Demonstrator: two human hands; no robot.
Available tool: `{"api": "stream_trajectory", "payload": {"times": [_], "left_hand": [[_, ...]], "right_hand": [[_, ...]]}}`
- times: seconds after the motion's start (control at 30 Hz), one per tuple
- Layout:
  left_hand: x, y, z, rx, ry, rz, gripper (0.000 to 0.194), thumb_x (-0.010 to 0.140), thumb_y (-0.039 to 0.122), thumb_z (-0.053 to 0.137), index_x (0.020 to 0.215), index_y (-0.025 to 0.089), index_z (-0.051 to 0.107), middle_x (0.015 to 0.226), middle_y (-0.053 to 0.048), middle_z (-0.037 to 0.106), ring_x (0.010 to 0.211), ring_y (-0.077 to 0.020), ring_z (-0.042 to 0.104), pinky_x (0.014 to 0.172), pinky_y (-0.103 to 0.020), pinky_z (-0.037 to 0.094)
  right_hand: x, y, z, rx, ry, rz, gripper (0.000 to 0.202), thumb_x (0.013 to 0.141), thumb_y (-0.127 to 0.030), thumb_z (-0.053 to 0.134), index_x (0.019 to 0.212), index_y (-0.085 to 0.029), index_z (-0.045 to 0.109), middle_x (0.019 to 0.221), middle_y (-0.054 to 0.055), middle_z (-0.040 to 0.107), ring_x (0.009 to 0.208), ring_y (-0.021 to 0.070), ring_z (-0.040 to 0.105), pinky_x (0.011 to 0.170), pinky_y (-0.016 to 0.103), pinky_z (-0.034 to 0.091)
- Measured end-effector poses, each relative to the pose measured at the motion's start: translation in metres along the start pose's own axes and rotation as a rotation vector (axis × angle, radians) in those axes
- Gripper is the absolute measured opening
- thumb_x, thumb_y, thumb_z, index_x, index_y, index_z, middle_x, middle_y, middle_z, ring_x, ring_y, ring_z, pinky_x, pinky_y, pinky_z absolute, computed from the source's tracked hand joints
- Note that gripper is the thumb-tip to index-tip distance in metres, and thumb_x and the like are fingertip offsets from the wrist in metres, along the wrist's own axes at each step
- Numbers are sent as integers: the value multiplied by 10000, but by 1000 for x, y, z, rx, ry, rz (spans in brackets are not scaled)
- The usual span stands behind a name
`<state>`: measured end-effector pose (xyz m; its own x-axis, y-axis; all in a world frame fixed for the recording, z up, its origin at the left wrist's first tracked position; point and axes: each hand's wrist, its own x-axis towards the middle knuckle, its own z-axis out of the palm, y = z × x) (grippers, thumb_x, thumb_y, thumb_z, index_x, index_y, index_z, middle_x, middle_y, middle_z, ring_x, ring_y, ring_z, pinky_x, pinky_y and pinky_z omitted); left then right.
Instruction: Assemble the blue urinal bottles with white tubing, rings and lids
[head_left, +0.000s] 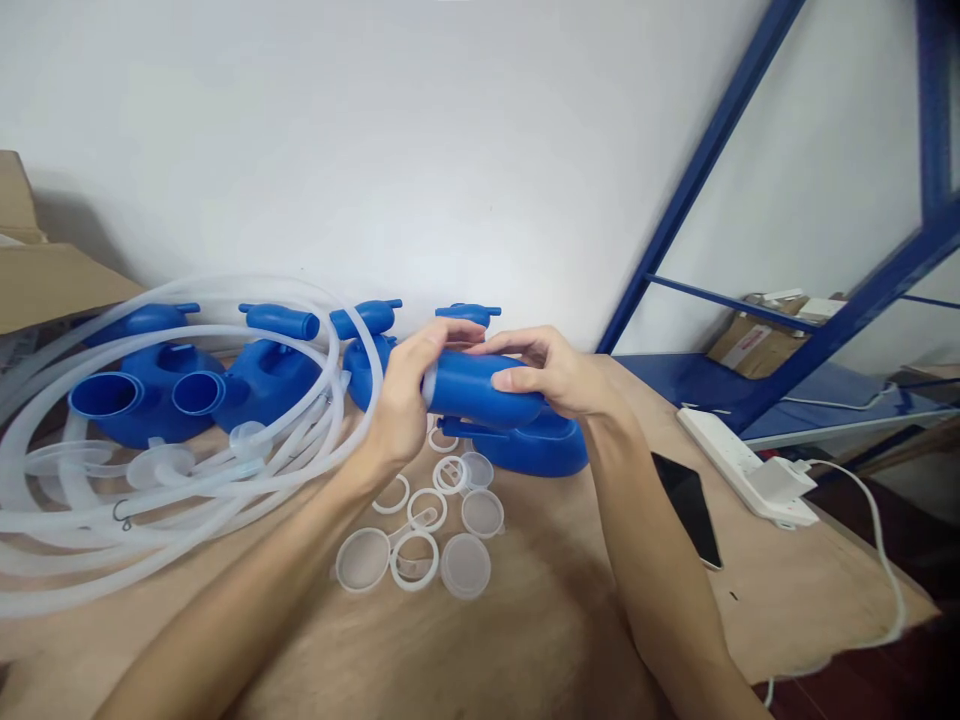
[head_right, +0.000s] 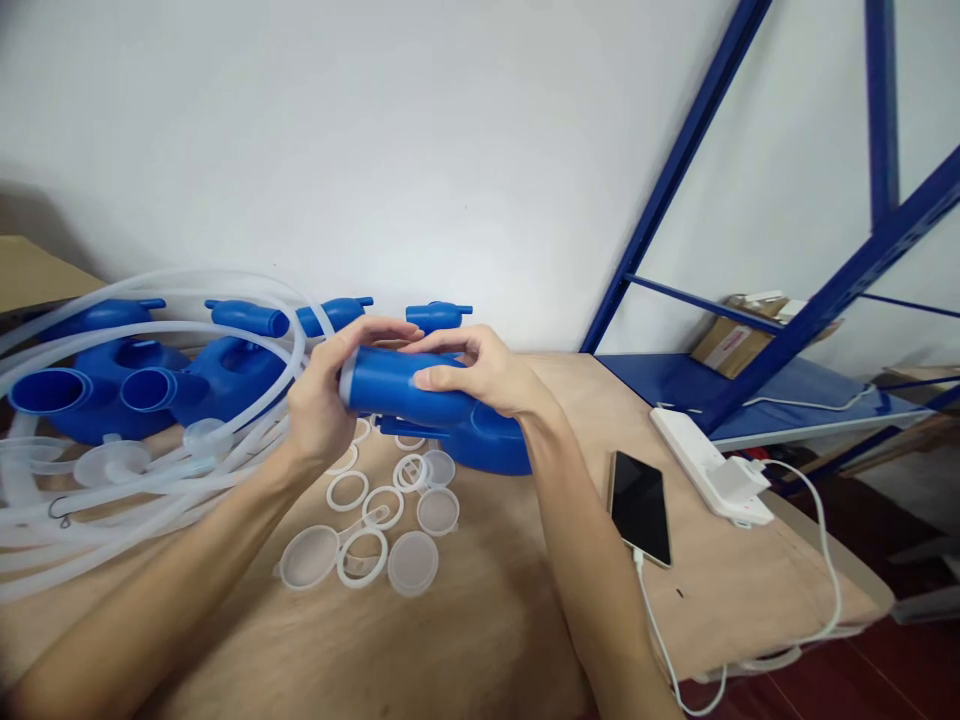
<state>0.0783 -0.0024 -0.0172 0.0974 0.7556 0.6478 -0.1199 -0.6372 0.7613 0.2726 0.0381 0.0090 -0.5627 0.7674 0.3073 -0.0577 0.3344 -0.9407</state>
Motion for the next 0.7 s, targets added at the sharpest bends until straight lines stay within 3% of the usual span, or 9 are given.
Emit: {"api": "stream_trajectory", "payload": {"times": [0.07,0.13,0.3,0.43,0.5,0.57,0.63,0.7], "left_hand": [[-6,-5,10,7,68,27,551,1054,633,365,1183,224,710,1295,-87,720,1239,-319,662,1107,-520,516],[-10,-7,13,66,66,102,588,1051,667,334,1241,237,688,1375,-95,676,1319,-331,610,1142,-529,485],[-9,-14,2,208,-98,335,613,981,705,487,1377,251,601,1457,-118,607,1403,-355,537,1135,-514,486],[-3,-11,-4,367,-161,439,625,966,613,585,1450,227,502,1451,-152,597,1308,-330,617,1074,-486,520],[0,-3,-7,488,-150,386,559,980,520,593,1434,206,506,1360,-142,653,1204,-297,670,1040,-457,530],[5,5,-12,637,-118,236,465,979,486,589,1341,193,582,1165,-101,724,1063,-277,706,971,-431,548],[10,8,-20,714,-37,45,406,977,539,574,1176,197,663,905,-45,722,851,-248,707,836,-390,565],[15,5,-30,651,64,-126,433,971,617,556,1042,208,680,712,4,649,623,-192,636,659,-327,538]], "right_hand": [[4,8,-1,55,-9,55,353,606,-322,924,933,-208,854,959,48,816,884,222,742,785,331,602],[8,15,-3,152,-42,99,373,573,-343,919,910,-200,850,904,42,814,817,207,740,749,313,601],[8,18,-4,168,-77,175,353,598,-352,883,903,-180,838,905,55,816,807,205,743,748,297,600],[4,11,-5,131,-54,232,368,610,-374,898,916,-184,826,920,53,810,842,219,748,766,315,610],[1,5,-5,99,-34,180,417,644,-412,906,990,-196,820,1004,58,809,934,240,756,829,345,619],[-2,0,-6,1,4,68,480,725,-463,889,1126,-216,796,1173,71,786,1114,269,732,957,391,605],[-5,-4,-7,-126,15,-27,607,772,-504,876,1300,-243,730,1329,88,727,1265,289,672,1039,424,582],[-7,-4,-8,-197,8,-71,824,732,-503,919,1463,-277,614,1445,103,653,1304,304,652,1033,438,598]]}}
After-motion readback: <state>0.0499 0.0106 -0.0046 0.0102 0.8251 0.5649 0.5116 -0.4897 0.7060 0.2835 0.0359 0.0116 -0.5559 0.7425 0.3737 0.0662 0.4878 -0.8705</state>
